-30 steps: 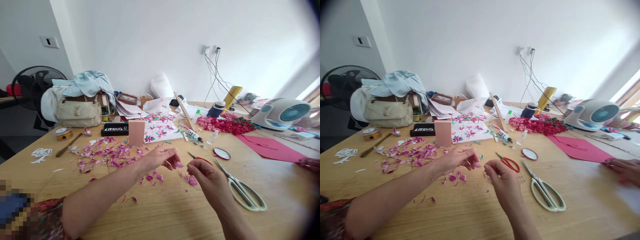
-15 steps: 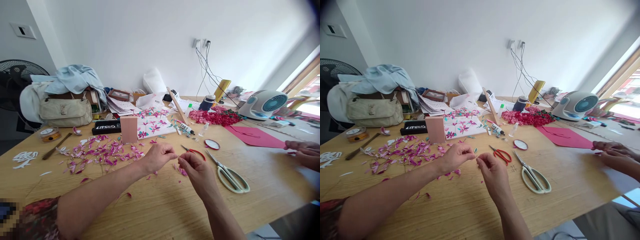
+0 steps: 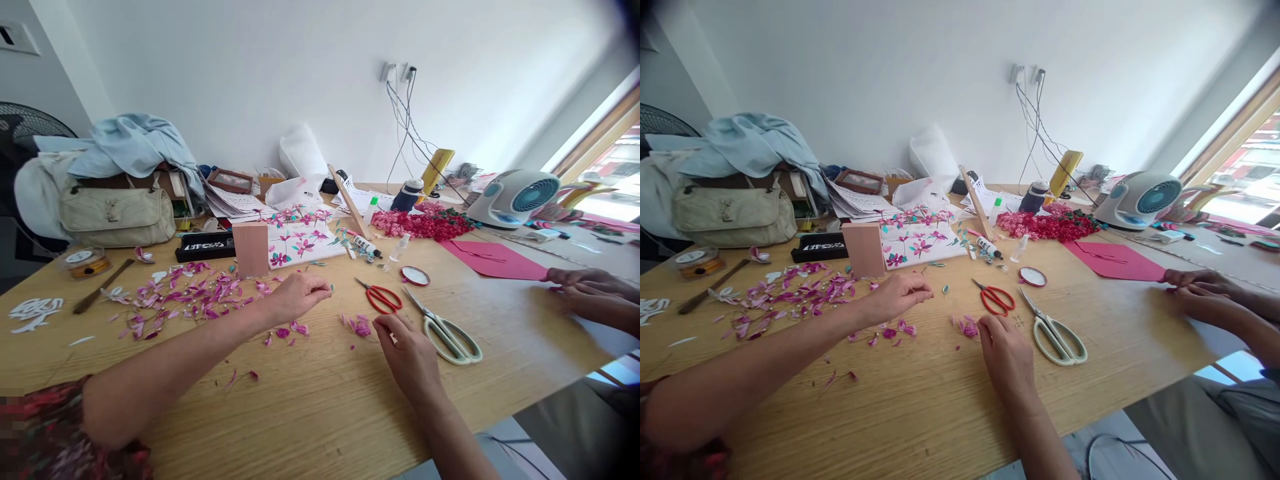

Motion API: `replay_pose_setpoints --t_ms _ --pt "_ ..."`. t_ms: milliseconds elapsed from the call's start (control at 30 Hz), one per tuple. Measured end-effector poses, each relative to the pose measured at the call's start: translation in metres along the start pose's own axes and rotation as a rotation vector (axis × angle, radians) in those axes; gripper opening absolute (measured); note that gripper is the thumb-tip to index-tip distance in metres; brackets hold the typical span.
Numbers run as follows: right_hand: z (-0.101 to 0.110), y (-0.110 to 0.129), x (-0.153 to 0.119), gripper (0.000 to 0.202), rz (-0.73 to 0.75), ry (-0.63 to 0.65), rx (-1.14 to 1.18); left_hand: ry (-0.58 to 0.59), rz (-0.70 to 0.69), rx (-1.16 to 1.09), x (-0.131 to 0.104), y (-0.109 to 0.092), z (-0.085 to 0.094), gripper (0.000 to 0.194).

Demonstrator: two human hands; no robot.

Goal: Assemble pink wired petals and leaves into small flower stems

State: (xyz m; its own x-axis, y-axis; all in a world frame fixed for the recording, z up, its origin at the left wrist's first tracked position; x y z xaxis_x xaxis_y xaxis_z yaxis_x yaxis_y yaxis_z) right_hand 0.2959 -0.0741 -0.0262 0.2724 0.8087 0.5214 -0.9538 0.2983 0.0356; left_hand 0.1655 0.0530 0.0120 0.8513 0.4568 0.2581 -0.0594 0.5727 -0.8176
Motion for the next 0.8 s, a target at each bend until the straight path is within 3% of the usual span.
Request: replay_pose_setpoints --t_ms 200,367,433,500,667,800 --pt "-0.013 0.001 -0.006 0.023 0.131 0.158 -0.193 0.067 0.053 0.123 -0.014 0.023 0.023 0.018" --pt "0.010 -0.005 -0.012 0.028 0.140 0.043 -0.109 0.158 0.077 0.173 -0.028 0.033 0.034 0.017" --pt "0.022 0.006 -0.008 0.028 0.126 0.050 -0.016 0.175 0.092 0.158 -0.029 0.033 0.034 0.018" --pt "0.024 0.032 0.002 0.025 0.146 0.168 0.090 0.155 0.090 0.167 -0.026 0.029 0.033 0.019" --pt "-0.016 0.106 0.037 0.016 0.319 0.546 0.115 -0.031 0.041 0.027 -0.013 -0.003 0.040 0.017" --pt "-0.058 0.118 0.051 0.005 0.356 0.671 0.090 -0.144 0.012 -0.330 -0.022 -0.031 0.051 0.014"
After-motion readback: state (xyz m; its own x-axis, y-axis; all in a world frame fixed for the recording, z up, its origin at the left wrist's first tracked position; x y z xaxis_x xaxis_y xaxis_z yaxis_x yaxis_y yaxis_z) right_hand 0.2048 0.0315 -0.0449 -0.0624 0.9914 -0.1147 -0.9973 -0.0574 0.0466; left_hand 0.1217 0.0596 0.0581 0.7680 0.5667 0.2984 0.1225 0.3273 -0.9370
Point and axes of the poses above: each hand's wrist, its own x-axis towards the middle knuckle, its own z-axis out of the back of the hand, y = z × x, the point moved 7 cm from there along x, towards the middle knuckle, and after that the axes turned 15 degrees about -x, right-handed, at the moved point
